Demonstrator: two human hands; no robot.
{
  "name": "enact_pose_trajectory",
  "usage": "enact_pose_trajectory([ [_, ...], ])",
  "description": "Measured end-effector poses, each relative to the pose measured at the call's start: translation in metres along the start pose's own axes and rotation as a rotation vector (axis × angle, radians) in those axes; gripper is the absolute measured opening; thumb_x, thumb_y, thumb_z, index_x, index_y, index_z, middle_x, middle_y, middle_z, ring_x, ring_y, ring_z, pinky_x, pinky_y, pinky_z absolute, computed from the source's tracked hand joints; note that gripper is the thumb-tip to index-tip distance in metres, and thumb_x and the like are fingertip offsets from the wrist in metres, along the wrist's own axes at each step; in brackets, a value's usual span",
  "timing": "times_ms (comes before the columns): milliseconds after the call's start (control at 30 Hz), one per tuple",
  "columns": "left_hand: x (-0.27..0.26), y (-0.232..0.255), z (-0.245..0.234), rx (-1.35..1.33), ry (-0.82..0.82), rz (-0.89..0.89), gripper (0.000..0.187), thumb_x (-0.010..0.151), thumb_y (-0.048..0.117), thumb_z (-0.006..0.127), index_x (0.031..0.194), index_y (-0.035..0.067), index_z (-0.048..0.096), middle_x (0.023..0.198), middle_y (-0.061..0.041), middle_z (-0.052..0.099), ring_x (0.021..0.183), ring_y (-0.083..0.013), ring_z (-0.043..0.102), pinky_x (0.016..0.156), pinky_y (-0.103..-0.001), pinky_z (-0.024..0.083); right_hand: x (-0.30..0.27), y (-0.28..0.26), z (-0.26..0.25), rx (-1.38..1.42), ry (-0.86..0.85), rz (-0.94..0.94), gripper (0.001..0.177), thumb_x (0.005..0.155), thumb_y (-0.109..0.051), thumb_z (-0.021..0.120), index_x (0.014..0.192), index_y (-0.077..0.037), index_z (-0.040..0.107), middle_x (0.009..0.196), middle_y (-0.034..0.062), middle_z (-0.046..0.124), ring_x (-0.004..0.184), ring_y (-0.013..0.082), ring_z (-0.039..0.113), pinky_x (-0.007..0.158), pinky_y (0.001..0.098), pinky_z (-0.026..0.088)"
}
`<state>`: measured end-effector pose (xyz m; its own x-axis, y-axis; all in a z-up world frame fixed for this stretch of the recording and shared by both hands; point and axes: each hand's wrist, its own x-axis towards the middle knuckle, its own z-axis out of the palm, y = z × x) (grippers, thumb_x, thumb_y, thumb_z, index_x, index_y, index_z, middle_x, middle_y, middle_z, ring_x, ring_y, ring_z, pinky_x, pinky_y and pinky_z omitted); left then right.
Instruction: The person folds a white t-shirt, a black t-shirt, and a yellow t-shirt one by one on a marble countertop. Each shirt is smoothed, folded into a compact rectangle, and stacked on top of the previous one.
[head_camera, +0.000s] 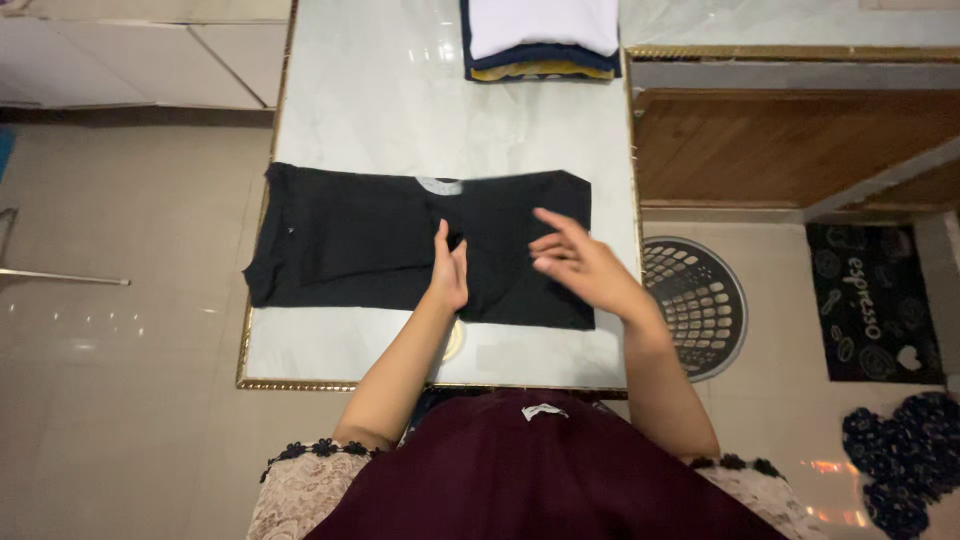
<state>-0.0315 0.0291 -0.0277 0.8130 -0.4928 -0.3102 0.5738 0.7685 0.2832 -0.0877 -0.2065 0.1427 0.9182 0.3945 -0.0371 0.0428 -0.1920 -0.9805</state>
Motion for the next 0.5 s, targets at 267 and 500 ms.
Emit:
enact_pose_trajectory([
  [267, 0.028, 0.002, -0.039, 0.787, 0.308, 0.163, 0.074, 0.086, 0.016, 0.075, 0.151, 0.002, 0.042, 0.134, -0.013, 0.063, 0.118, -0.0242, 0.064, 0.101, -0.038, 0.053, -0.008, 0.091, -0.014, -0.564, 0.177, -0.021, 0.057, 0.097, -0.032, 0.07, 0.144, -0.002, 0.056, 0.141, 0.0221, 0.06, 0.13, 0.0335, 0.057, 0.107, 0.0408, 0.045],
  [500, 0.004, 0.02, -0.015, 1.664, 0.542, 0.393, 0.069, 0.095, 0.023, 0.076, 0.153, 0.003, 0.046, 0.145, -0.025, 0.058, 0.137, -0.0392, 0.057, 0.114, -0.042, 0.048, 0.016, 0.104, -0.001, -0.79, 0.159, 0.068, 0.059, 0.098, -0.041, 0.062, 0.148, -0.009, 0.053, 0.148, 0.0178, 0.056, 0.139, 0.0365, 0.049, 0.114, 0.0432, 0.04],
])
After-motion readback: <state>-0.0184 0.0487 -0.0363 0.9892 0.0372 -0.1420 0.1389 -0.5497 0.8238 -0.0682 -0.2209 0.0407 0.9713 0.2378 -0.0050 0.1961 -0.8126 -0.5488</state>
